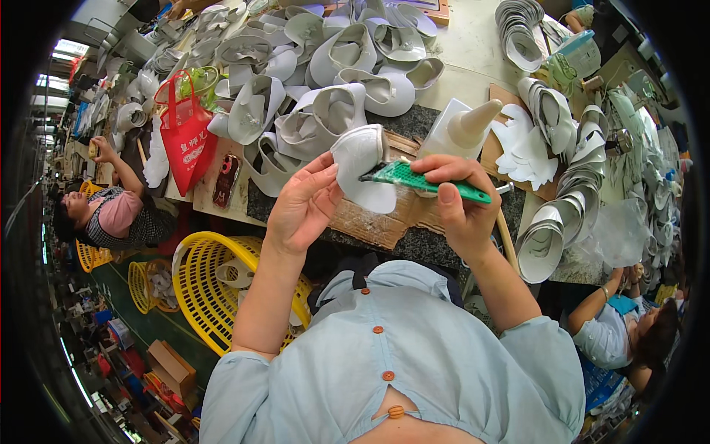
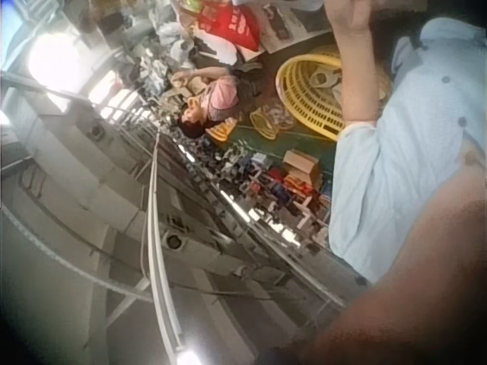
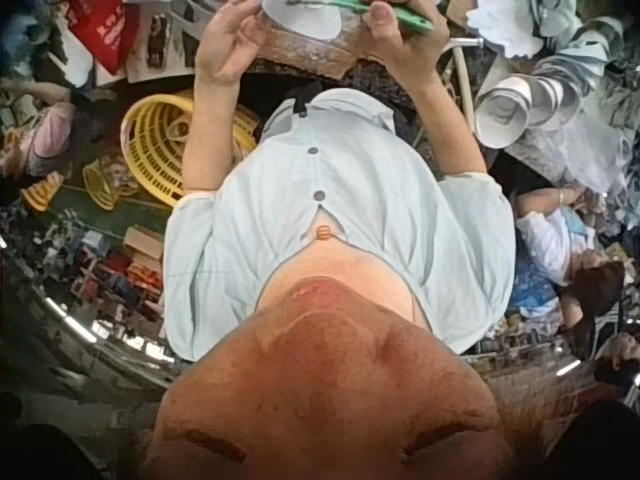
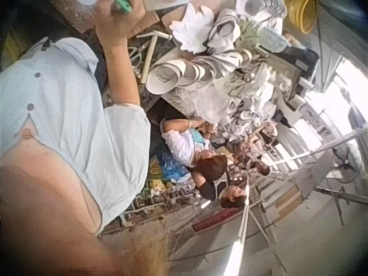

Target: The person applies glue to the inner edges of white shoe uppers using a glue brush.

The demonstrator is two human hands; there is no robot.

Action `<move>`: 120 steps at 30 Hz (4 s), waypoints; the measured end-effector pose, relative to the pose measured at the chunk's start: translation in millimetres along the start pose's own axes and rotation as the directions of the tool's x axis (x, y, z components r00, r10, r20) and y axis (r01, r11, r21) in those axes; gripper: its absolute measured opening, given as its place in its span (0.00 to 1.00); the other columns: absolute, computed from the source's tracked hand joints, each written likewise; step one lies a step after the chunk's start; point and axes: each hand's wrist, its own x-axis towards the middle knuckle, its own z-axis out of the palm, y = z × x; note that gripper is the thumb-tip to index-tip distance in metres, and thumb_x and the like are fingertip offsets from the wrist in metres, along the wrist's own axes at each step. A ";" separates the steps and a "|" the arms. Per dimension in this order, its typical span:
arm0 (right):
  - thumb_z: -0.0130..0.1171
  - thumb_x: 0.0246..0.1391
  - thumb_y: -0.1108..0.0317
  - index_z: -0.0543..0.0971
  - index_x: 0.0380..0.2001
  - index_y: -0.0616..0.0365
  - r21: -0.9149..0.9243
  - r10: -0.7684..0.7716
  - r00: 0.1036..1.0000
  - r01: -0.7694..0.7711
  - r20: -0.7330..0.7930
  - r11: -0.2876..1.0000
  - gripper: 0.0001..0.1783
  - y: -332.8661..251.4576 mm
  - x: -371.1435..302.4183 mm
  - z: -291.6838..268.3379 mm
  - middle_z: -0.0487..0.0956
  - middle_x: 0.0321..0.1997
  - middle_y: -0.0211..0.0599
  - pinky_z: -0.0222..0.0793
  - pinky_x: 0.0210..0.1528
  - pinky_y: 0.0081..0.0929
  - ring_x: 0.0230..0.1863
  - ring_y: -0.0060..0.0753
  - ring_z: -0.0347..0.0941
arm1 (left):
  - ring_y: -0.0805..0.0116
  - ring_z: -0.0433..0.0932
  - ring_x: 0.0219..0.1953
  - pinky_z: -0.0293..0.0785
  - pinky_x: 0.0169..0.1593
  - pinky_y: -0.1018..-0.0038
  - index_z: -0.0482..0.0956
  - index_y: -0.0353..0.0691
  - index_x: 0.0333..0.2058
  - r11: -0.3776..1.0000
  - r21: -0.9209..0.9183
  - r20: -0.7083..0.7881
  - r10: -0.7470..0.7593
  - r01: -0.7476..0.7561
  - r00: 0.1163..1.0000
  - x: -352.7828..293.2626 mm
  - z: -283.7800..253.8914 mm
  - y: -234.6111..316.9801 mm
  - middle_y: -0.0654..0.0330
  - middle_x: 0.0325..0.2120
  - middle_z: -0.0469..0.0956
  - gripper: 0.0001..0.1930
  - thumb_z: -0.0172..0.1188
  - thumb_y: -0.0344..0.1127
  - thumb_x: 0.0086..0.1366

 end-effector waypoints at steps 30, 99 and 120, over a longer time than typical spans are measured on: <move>0.57 0.43 0.77 0.74 0.30 0.63 -0.124 -0.027 0.967 0.061 0.255 0.990 0.07 8.8 29.3 23.3 0.79 0.35 0.41 0.72 0.38 0.24 0.34 0.27 0.76 | 0.57 0.75 0.50 0.77 0.50 0.58 0.66 0.46 0.55 0.972 0.205 -0.046 0.131 -0.119 0.990 5.7 -5.2 30.3 0.56 0.49 0.73 0.16 0.44 0.39 0.71; 0.55 0.58 0.71 0.77 0.36 0.64 -0.367 0.692 0.714 -0.618 0.109 0.695 0.07 142.1 -84.4 0.5 0.78 0.24 0.40 0.70 0.27 0.24 0.23 0.26 0.75 | 0.77 0.75 0.24 0.72 0.26 0.81 0.70 0.33 0.41 0.700 0.531 -0.699 0.044 0.477 0.714 16.7 -120.4 -40.1 0.60 0.26 0.79 0.12 0.61 0.31 0.61; 0.49 0.61 0.70 0.76 0.39 0.60 -0.437 0.316 0.948 -0.302 -0.041 0.847 0.09 49.3 7.9 -20.3 0.76 0.26 0.34 0.67 0.33 0.23 0.28 0.24 0.72 | 0.58 0.76 0.37 0.72 0.43 0.68 0.78 0.38 0.34 -0.733 0.636 0.622 0.303 -0.241 0.722 -21.3 -10.9 19.6 0.57 0.31 0.76 0.11 0.60 0.25 0.49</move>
